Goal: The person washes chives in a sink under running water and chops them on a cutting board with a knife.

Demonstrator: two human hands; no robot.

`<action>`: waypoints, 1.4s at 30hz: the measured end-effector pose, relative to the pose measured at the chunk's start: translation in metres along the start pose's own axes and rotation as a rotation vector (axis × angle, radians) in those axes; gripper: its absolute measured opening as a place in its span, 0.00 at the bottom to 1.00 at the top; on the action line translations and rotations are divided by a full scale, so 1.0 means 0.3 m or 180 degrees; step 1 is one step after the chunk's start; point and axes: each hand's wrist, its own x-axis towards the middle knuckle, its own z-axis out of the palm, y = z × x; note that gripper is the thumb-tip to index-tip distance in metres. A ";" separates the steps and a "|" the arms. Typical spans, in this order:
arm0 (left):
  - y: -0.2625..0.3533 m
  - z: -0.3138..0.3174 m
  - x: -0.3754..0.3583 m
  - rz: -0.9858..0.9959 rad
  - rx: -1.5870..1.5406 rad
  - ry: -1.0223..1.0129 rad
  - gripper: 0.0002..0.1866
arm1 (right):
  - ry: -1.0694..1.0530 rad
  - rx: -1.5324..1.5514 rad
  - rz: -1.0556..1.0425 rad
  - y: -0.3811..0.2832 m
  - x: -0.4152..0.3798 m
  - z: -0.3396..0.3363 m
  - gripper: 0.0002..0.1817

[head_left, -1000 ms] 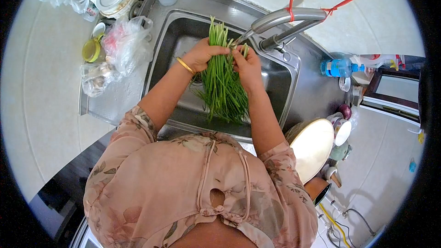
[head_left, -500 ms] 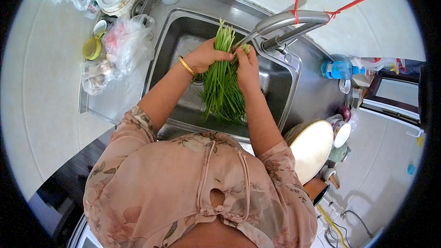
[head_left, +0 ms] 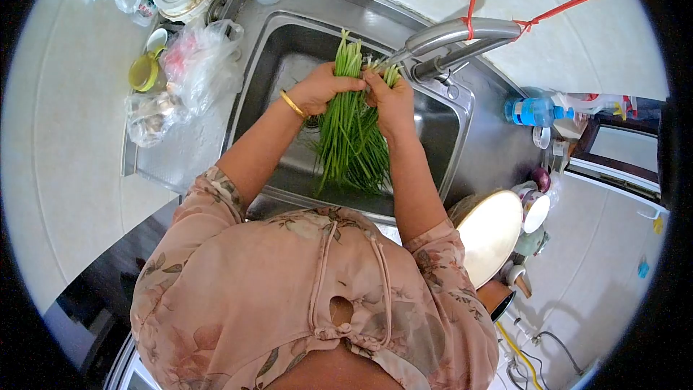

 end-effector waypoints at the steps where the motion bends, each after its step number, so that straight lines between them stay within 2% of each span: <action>1: 0.001 0.000 -0.002 0.0022 -0.0026 -0.0005 0.16 | -0.0065 0.0094 0.0082 -0.004 -0.002 -0.003 0.07; 10: 0.007 0.006 -0.014 0.0202 -0.0119 0.0084 0.13 | -0.0087 -0.0201 0.0068 -0.003 0.003 0.001 0.08; 13: 0.012 0.003 -0.014 0.0180 -0.0085 0.0075 0.12 | 0.0015 -0.0511 -0.0282 0.018 0.010 0.006 0.08; 16: 0.021 0.005 -0.015 0.0155 0.0030 0.0094 0.12 | -0.0221 -0.0418 0.0060 0.006 0.007 -0.004 0.08; 19: 0.019 -0.007 -0.003 0.0066 0.0076 0.0090 0.12 | 0.0239 0.0112 -0.0425 0.028 0.020 0.016 0.07; 22: 0.016 -0.019 0.008 -0.0013 -0.0122 -0.0112 0.12 | 0.0551 -0.0186 -0.0975 0.032 0.034 -0.021 0.05; 23: -0.001 -0.038 0.024 -0.0003 -0.0131 -0.0227 0.13 | 0.0418 -0.0439 -0.0824 0.022 0.036 -0.046 0.04; 26: 0.001 -0.037 0.020 -0.0067 0.0011 -0.0311 0.14 | -0.0194 -0.0368 -0.0026 -0.099 -0.023 -0.006 0.05; 29: 0.010 0.001 0.010 0.0007 0.0106 -0.0291 0.13 | -0.0179 -0.0936 -0.0205 -0.031 0.008 -0.020 0.07; 32: 0.012 0.007 0.009 0.0000 0.0246 -0.0263 0.13 | -0.0309 -0.0458 0.0019 -0.003 0.020 -0.019 0.09; 35: 0.006 -0.014 0.020 -0.0063 0.0457 -0.0417 0.16 | -0.0381 -0.1019 0.0342 -0.052 0.011 -0.009 0.10; 38: 0.003 -0.012 0.024 0.0016 0.0351 -0.0510 0.20 | -0.0311 -0.0112 0.0378 -0.010 0.019 0.002 0.08; 42: -0.013 -0.012 0.028 0.0182 0.0043 -0.0464 0.23 | -0.0226 0.0094 0.0411 0.015 0.022 -0.003 0.07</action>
